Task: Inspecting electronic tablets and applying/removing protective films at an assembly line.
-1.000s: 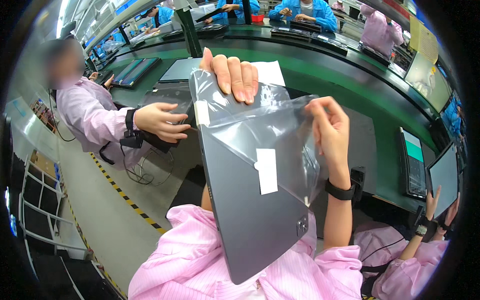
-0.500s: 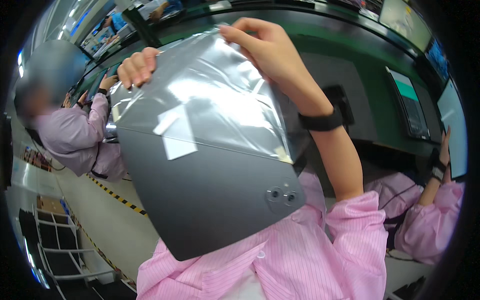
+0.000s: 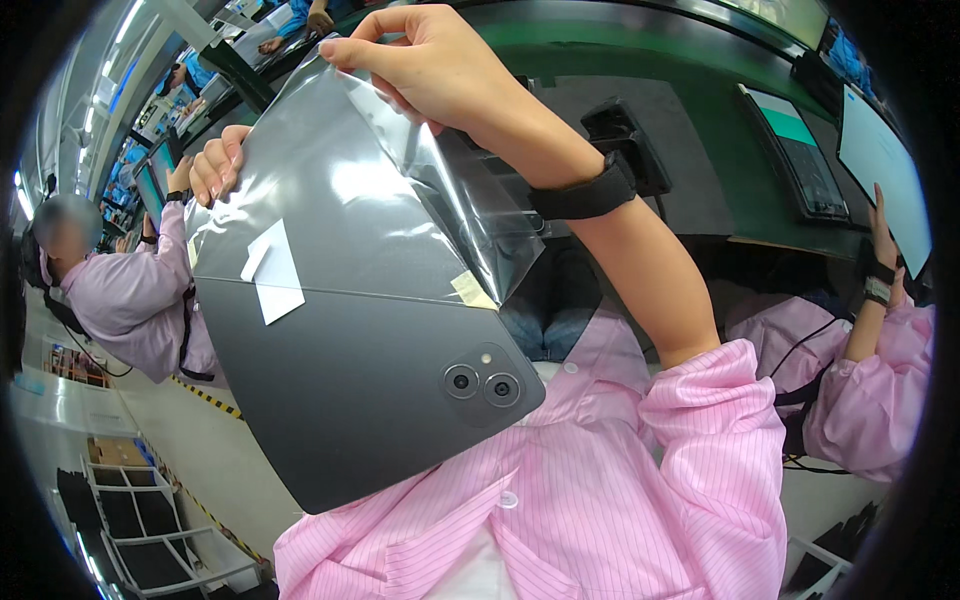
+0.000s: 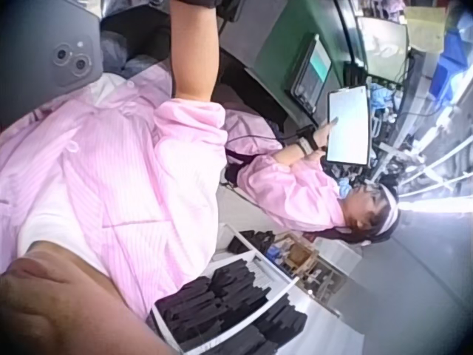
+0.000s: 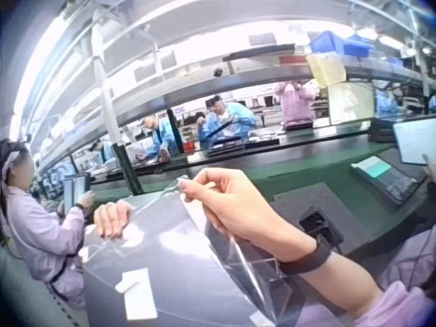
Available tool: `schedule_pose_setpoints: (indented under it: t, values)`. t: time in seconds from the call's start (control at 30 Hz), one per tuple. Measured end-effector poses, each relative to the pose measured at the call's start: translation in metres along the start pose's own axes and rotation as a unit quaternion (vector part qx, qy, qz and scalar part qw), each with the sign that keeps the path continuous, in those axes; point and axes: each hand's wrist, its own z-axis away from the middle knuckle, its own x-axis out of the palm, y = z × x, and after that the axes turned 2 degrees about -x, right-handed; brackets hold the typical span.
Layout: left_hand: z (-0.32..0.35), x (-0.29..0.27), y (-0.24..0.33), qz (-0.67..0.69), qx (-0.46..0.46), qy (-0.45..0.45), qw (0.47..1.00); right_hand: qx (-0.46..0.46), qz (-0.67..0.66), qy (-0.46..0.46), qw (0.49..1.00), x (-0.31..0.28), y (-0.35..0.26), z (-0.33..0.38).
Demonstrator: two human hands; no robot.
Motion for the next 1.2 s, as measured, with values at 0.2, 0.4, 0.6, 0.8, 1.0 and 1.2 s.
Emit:
schedule_pose_setpoints:
  t: [0.2,0.4,0.6,0.8,1.0,1.2]
  values:
    - [0.003,-0.004,-0.002,0.028,-0.008,0.0,1.0,-0.009,-0.014,-0.002,1.0,-0.004,0.003,0.0]
    - [0.002,-0.004,-0.004,0.034,-0.02,-0.007,0.999,-0.01,-0.009,0.011,1.0,-0.005,0.004,0.0]
    - [0.009,-0.006,-0.006,0.01,-0.032,0.009,0.999,0.009,-0.022,0.022,0.999,-0.007,-0.003,0.004]
    - [-0.002,-0.015,-0.01,0.043,-0.106,-0.08,0.99,-0.051,0.008,0.068,0.996,-0.015,-0.007,0.008]
    - [0.008,0.023,-0.007,0.013,-0.136,0.143,0.98,-0.306,0.212,0.177,0.911,-0.018,-0.032,0.042]
    - [0.008,0.028,-0.012,-0.026,-0.187,0.145,0.971,-0.607,0.394,0.068,0.687,-0.001,-0.04,0.117]
